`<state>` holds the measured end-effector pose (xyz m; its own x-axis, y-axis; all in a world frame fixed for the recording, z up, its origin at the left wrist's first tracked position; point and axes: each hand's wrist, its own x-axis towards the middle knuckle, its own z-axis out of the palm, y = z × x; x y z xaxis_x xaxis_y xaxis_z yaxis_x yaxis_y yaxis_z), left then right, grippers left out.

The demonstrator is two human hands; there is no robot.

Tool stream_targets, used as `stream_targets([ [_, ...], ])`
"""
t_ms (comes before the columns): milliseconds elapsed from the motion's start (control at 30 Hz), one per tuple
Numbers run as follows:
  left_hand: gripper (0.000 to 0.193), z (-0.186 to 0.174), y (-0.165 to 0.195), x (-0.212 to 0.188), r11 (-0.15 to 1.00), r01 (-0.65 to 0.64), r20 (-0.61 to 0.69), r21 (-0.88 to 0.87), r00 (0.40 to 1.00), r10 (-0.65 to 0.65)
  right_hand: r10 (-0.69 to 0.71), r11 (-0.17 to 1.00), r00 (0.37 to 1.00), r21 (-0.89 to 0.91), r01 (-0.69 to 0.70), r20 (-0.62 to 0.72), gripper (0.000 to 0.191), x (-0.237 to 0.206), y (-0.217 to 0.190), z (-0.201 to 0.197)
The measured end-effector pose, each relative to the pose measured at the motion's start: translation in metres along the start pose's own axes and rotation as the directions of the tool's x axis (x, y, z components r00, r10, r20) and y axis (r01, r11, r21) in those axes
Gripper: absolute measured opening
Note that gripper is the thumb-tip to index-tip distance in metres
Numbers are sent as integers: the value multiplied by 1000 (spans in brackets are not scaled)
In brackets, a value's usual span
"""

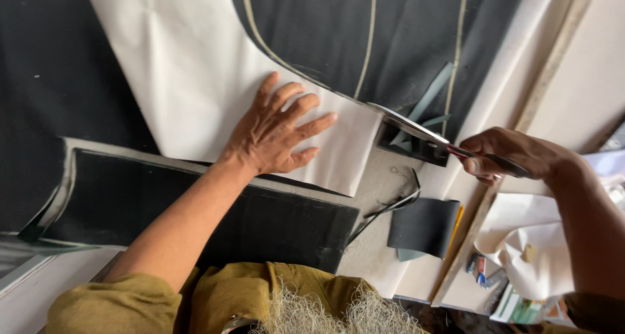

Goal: The person uses shears to cut a large piece of black fabric along chalk lines, then places a white paper pattern on the fabric and cuts around it. The person handles the fabric and pattern pieces throughout the process.

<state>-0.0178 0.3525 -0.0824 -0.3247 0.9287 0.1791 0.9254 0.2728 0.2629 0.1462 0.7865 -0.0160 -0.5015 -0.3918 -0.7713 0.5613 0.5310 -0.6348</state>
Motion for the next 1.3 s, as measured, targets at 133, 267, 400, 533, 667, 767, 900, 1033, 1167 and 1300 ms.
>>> stream_targets([
  [133, 72, -1, 0, -4, 1000, 19, -13, 10, 1000, -19, 285, 951, 956, -103, -291, -70, 48, 3, -27, 1],
  [267, 71, -2, 1, -4, 1000, 23, 48, -14, 999, -23, 376, 884, 915, -239, -401, -144, 49, 2, -48, 8],
  [400, 72, -2, 2, -3, 1000, 30, 31, -6, 999, -30, 372, 886, 913, -229, -403, -165, 50, 3, -53, 10],
  [533, 69, -1, 1, -3, 1000, 22, 14, 6, 1000, -22, 209, 943, 966, -230, -241, -156, 53, 12, -55, 8],
  [667, 61, -1, 2, -4, 1000, 18, 22, 13, 1000, -18, 200, 918, 962, -307, -250, -183, 57, 23, -59, 13],
  [767, 56, 0, 1, -5, 1000, 20, 28, 15, 999, -20, 298, 874, 927, -326, -361, -228, 55, 24, -65, 18],
  [900, 58, 2, 0, -5, 1000, 29, 38, 6, 999, -29, 196, 921, 959, -298, -252, -206, 53, 24, -72, 22],
  [1033, 60, 5, -2, -6, 999, 35, 10, 1, 999, -35, 284, 880, 930, -321, -350, -234, 58, 27, -77, 24],
  [1167, 61, 5, -2, -7, 1000, 30, 17, 2, 999, -30, 76, 897, 973, -411, -162, -217, 62, 43, -86, 28],
  [1300, 65, 5, -1, -7, 999, 33, -33, 37, 999, -31, 190, 868, 932, -391, -306, -308, 65, 50, -99, 30],
])
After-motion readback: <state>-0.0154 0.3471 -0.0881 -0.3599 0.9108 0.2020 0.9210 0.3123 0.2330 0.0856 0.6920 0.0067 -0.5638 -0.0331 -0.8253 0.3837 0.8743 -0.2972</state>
